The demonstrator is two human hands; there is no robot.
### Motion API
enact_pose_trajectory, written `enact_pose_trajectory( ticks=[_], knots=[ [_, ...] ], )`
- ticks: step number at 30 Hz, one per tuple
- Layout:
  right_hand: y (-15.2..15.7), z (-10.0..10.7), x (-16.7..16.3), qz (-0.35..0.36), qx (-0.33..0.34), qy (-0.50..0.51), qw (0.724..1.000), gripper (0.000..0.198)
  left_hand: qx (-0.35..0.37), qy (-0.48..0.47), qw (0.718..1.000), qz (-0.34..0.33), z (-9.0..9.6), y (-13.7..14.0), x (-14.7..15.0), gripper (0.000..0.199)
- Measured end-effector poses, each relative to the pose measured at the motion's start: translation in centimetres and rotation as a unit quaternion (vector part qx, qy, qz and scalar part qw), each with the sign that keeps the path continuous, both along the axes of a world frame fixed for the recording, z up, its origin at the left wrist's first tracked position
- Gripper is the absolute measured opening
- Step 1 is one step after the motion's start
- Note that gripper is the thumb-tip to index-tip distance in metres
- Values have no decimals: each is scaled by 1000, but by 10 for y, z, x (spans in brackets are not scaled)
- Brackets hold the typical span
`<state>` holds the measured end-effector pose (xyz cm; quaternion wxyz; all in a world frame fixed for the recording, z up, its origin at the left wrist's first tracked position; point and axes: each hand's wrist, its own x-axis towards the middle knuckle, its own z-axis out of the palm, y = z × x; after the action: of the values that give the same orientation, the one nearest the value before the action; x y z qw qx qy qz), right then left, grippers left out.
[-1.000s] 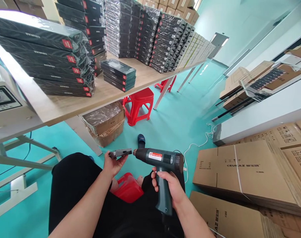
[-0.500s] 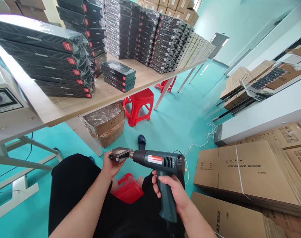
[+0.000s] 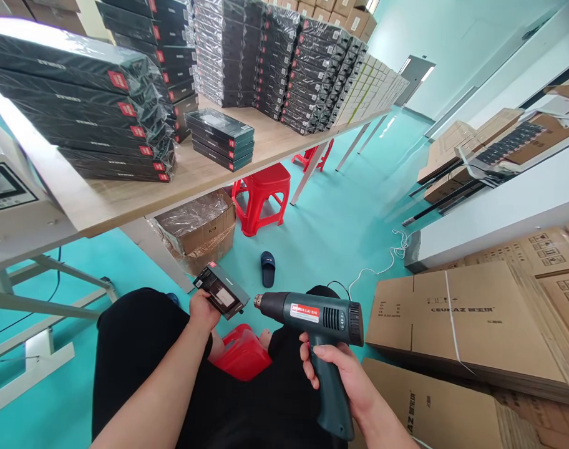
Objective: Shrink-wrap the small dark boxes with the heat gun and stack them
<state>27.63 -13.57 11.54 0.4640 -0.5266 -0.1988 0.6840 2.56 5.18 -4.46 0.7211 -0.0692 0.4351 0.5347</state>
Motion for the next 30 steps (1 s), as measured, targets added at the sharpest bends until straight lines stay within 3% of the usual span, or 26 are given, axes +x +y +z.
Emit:
enact_pose_trajectory(
  ticks=[9, 14, 18, 20, 23, 27, 30],
  knots=[
    [3, 5, -4, 57, -2, -5, 998, 28, 2, 14, 1000, -3, 2, -1, 0, 28],
    [4, 1, -6, 37, -1, -33, 999, 28, -3, 21, 1000, -12, 4, -3, 1, 28],
    [0, 0, -8, 95, -17, -16, 995, 30, -4, 47, 999, -25, 3, -3, 3, 27],
    [0, -1, -7, 76, -11, -26, 997, 31, -8, 53, 998, -36, 1, -3, 3, 28],
    [2, -1, -5, 23, -12, -71, 997, 28, -34, 44, 995, -85, -4, -5, 3, 26],
    [3, 3, -7, 70, -20, -27, 997, 28, -71, 38, 978, -193, -10, -7, 5, 23],
    [8, 5, -14, 49, 8, 6, 999, 29, -68, 44, 968, -237, -13, -10, 7, 23]
  ],
)
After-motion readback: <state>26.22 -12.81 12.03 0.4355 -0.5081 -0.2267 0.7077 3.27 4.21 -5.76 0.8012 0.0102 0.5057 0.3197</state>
